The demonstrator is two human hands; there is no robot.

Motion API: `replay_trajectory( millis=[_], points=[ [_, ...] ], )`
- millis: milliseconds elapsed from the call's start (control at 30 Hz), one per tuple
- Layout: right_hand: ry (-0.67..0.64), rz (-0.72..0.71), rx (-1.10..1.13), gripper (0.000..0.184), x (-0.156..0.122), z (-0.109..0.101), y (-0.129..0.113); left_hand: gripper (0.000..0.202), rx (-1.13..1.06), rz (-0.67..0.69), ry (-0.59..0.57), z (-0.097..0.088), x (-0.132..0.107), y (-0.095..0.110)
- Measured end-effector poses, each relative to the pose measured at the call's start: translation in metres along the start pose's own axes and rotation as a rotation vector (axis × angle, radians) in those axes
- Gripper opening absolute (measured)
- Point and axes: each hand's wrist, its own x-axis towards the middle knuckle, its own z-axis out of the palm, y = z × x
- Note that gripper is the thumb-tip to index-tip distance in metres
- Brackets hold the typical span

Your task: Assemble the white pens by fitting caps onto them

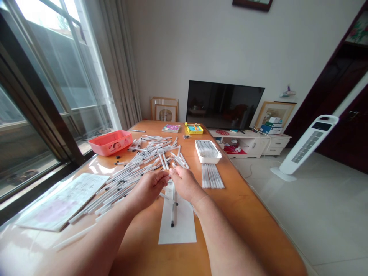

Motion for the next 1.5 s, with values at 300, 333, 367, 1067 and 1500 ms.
replay_trajectory(
  millis=[300, 333, 367, 1067, 1500],
  points=[
    [0.342, 0.175, 0.218, 0.050, 0.005, -0.032, 0.010, 0.033, -0.539, -0.327, 0.214, -0.008, 0.003, -0.013],
    [0.374, 0.179, 0.220, 0.049, 0.006, -0.034, 0.012, 0.035, -0.646, -0.362, 0.244, -0.010, 0.004, -0.016],
    [0.394, 0.180, 0.217, 0.048, 0.007, -0.035, 0.014, 0.036, -0.745, -0.388, 0.277, -0.012, 0.005, -0.018],
    [0.424, -0.056, -0.383, 0.024, 0.022, -0.003, 0.007, 0.030, -1.585, -0.617, 0.530, -0.052, 0.008, -0.067],
    [0.060, 0.125, -0.627, 0.017, 0.046, 0.011, 0.015, 0.032, -1.545, -0.654, 0.561, -0.053, 0.008, -0.061]
  ],
)
